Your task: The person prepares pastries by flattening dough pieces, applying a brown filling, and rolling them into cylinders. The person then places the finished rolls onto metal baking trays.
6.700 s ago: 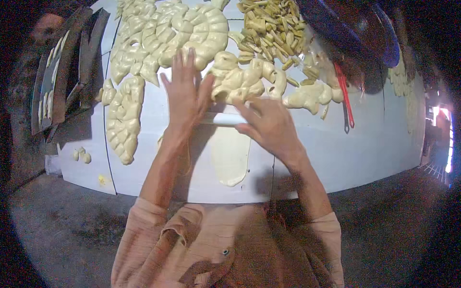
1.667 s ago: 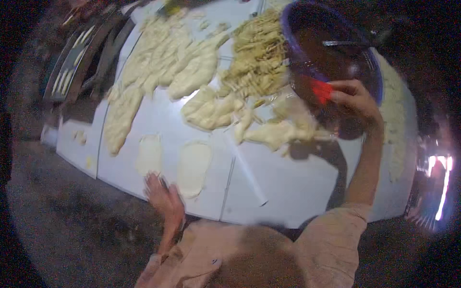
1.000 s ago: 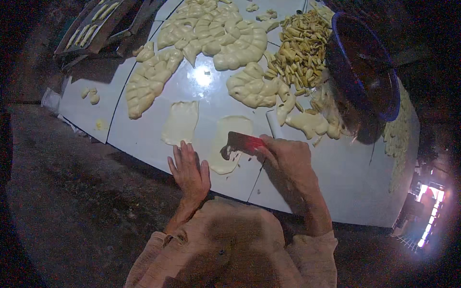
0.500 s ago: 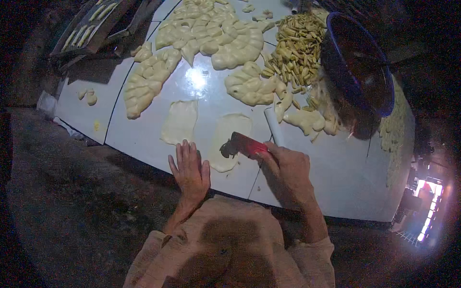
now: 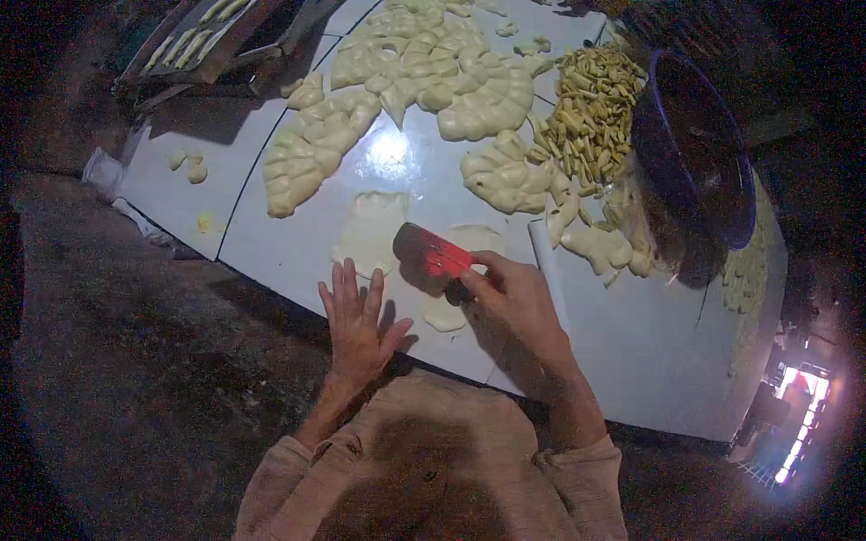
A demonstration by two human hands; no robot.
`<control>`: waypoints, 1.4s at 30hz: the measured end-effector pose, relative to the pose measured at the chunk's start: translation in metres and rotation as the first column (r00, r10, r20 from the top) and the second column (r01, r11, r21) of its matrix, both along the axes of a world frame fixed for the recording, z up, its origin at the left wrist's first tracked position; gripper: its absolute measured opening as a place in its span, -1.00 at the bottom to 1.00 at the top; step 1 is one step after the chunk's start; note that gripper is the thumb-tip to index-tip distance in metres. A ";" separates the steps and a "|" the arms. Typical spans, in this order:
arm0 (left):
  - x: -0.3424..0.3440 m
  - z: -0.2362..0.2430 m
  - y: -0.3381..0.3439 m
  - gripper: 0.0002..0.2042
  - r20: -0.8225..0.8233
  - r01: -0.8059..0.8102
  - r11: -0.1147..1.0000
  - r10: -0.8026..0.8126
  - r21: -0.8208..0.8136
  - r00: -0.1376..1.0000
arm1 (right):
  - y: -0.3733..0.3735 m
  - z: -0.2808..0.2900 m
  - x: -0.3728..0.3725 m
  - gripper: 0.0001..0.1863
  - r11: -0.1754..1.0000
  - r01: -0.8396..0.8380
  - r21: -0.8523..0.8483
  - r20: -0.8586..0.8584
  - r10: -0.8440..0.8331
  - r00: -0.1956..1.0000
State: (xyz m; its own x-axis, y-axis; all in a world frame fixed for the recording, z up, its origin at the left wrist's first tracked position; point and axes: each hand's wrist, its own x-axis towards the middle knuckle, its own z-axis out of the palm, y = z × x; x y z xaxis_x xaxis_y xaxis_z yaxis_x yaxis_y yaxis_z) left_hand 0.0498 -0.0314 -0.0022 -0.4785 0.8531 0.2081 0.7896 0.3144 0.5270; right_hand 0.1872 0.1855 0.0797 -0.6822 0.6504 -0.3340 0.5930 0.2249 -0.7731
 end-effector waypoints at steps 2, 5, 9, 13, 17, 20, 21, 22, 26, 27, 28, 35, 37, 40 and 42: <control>-0.011 0.001 0.007 -0.15 -0.045 0.016 0.999 -0.018 -0.049 0.999 | -0.008 0.000 -0.032 -0.58 0.992 -0.124 0.027 0.062 0.122 0.991; -0.027 0.005 0.020 -0.14 -0.111 0.039 0.990 -0.054 -0.136 0.992 | -0.020 -0.016 -0.054 -0.57 0.934 -0.258 0.246 0.082 0.245 0.966; -0.045 0.006 0.028 -0.08 -0.075 0.023 0.961 -0.046 -0.277 0.996 | -0.019 -0.011 -0.059 -0.58 0.942 -0.263 0.206 0.141 0.237 0.961; -0.056 0.005 0.024 -0.08 -0.077 -0.024 0.951 0.000 -0.307 0.997 | -0.014 0.006 -0.052 -0.57 0.963 -0.225 0.147 0.186 0.196 0.963; -0.058 0.005 0.012 -0.09 -0.092 -0.041 0.921 0.006 -0.388 0.996 | -0.010 0.006 -0.043 -0.55 0.971 -0.169 0.167 0.180 0.138 0.974; -0.056 0.001 0.008 -0.10 -0.114 -0.062 0.923 0.020 -0.381 0.993 | -0.014 0.004 -0.047 -0.59 0.970 -0.146 0.196 0.127 0.122 0.984; -0.055 0.001 0.010 -0.11 -0.102 -0.030 0.923 -0.010 -0.385 0.995 | -0.015 -0.001 -0.047 -0.60 0.960 -0.152 0.235 0.115 0.128 0.985; -0.054 0.004 0.013 -0.12 -0.094 -0.008 0.920 -0.031 -0.391 0.995 | -0.017 -0.001 -0.050 -0.62 0.956 -0.127 0.265 0.110 0.101 0.989; -0.054 0.002 0.015 -0.18 -0.112 0.053 0.937 -0.098 -0.346 0.989 | -0.017 0.006 -0.055 -0.66 0.978 -0.129 0.166 0.191 0.096 0.977; -0.056 0.002 0.011 -0.19 -0.122 0.031 0.932 -0.080 -0.361 0.989 | -0.019 -0.001 -0.055 -0.66 0.979 -0.128 0.161 0.190 0.097 0.977; -0.057 0.003 0.009 -0.20 -0.129 0.019 0.930 -0.071 -0.367 0.989 | -0.021 -0.004 -0.051 -0.66 0.971 -0.080 0.224 0.091 0.061 0.994; -0.056 0.002 -0.004 -0.20 -0.134 0.047 0.925 -0.105 -0.378 0.985 | -0.023 -0.021 -0.052 -0.69 0.942 -0.034 0.334 -0.036 0.048 0.998; -0.056 0.002 0.001 -0.21 -0.137 0.051 0.921 -0.113 -0.386 0.984 | -0.018 -0.025 -0.048 -0.70 0.903 -0.159 0.399 0.091 0.134 0.987; -0.053 0.010 0.009 -0.23 -0.088 0.083 0.915 -0.127 -0.395 0.988 | -0.007 -0.022 -0.032 -0.74 0.995 0.096 -0.039 -0.105 -0.100 0.989; -0.053 0.011 0.006 -0.25 -0.087 0.075 0.910 -0.121 -0.408 0.989 | 0.009 -0.005 -0.019 -0.79 0.771 0.283 -0.570 -0.140 -0.431 0.891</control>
State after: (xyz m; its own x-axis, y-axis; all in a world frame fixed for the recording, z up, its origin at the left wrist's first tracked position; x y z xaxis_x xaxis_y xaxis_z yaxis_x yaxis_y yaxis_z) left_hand -0.0028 -0.0252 0.0091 -0.3819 0.9168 -0.1170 0.8724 0.3994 0.2818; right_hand 0.1678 0.1941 0.0747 -0.5418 0.6390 -0.5460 0.3190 -0.4447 -0.8369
